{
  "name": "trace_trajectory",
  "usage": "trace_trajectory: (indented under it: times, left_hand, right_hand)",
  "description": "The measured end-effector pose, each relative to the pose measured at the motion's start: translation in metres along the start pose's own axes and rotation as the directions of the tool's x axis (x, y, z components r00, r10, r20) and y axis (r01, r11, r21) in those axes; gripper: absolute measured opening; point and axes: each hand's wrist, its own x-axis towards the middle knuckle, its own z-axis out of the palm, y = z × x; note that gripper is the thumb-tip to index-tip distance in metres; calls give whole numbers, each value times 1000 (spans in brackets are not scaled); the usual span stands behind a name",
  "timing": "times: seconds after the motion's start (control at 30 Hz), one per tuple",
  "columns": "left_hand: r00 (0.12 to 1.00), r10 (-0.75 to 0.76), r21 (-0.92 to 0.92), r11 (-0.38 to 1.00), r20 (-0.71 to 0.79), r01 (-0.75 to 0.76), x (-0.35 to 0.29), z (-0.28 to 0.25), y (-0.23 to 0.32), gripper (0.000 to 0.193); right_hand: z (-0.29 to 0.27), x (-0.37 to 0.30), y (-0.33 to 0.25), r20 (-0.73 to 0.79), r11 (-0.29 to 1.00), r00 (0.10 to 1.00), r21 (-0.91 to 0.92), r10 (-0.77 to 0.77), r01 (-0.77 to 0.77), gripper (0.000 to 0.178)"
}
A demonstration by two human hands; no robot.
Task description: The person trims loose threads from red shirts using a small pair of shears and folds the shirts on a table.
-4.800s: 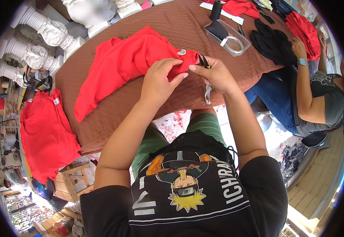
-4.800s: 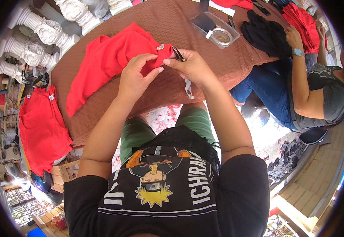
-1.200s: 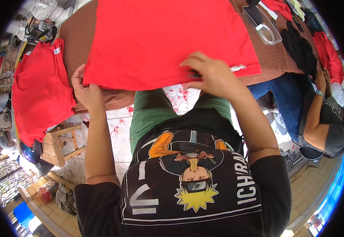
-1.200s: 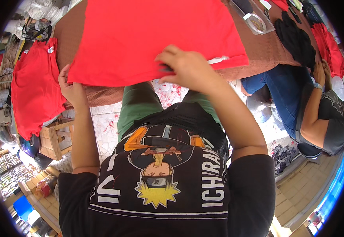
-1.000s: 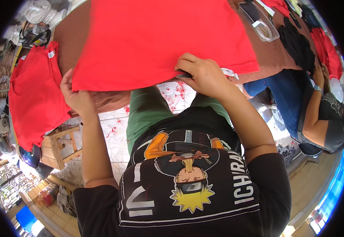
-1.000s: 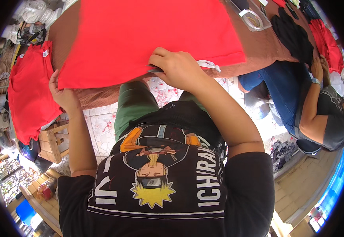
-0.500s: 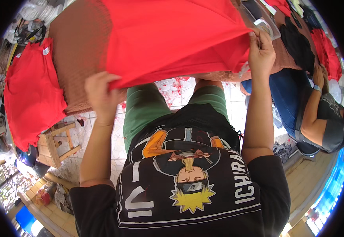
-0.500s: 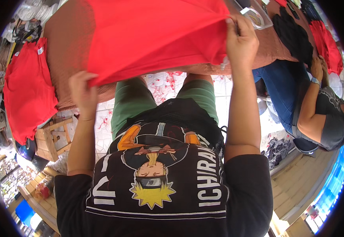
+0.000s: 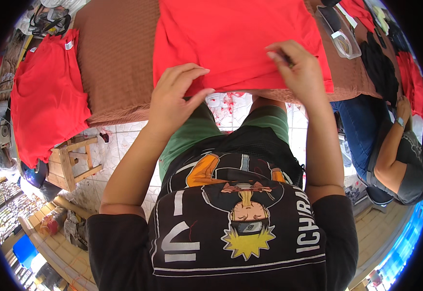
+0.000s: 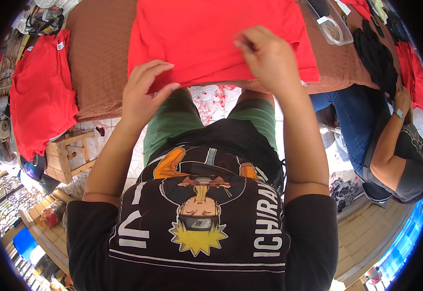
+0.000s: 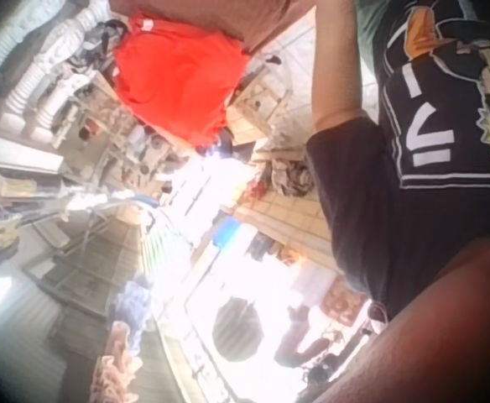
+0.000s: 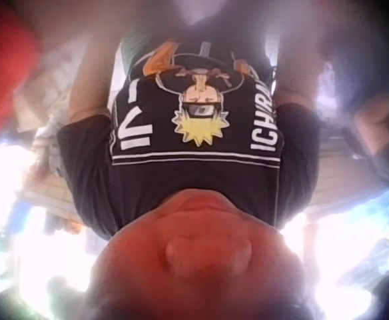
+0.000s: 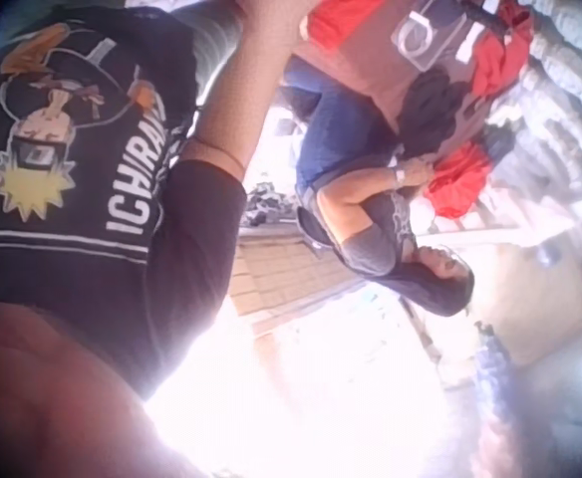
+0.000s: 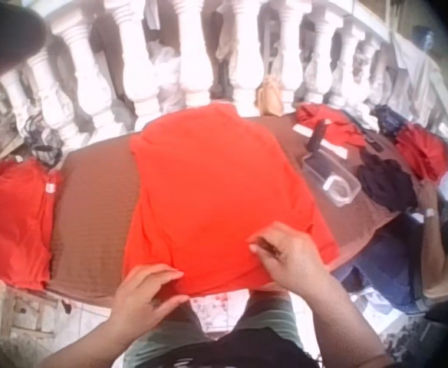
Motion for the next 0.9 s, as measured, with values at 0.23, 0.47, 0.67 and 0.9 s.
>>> trace_trajectory:
  times: [0.23, 0.47, 0.67, 0.9]
  left_hand:
    - [1000, 13, 113, 994, -1, -13, 0, 11, -7, 27]
    - [936, -269, -151, 959, -225, 239, 14, -25, -9, 17]
    - [923, -362, -129, 929, -128, 346, 27, -31, -28, 17]
    - [966, -177, 34, 982, -189, 187, 27, -27, -23, 23]
  right_hand:
    - [15, -8, -27, 180, 997, 981, -14, -76, 80, 29]
    - [7, 1, 5, 184, 969, 981, 221, 67, -108, 16]
    - [-18, 28, 7, 253, 943, 958, 265, 134, -202, 21]
    - [6, 19, -5, -187, 997, 982, -77, -33, 19, 18]
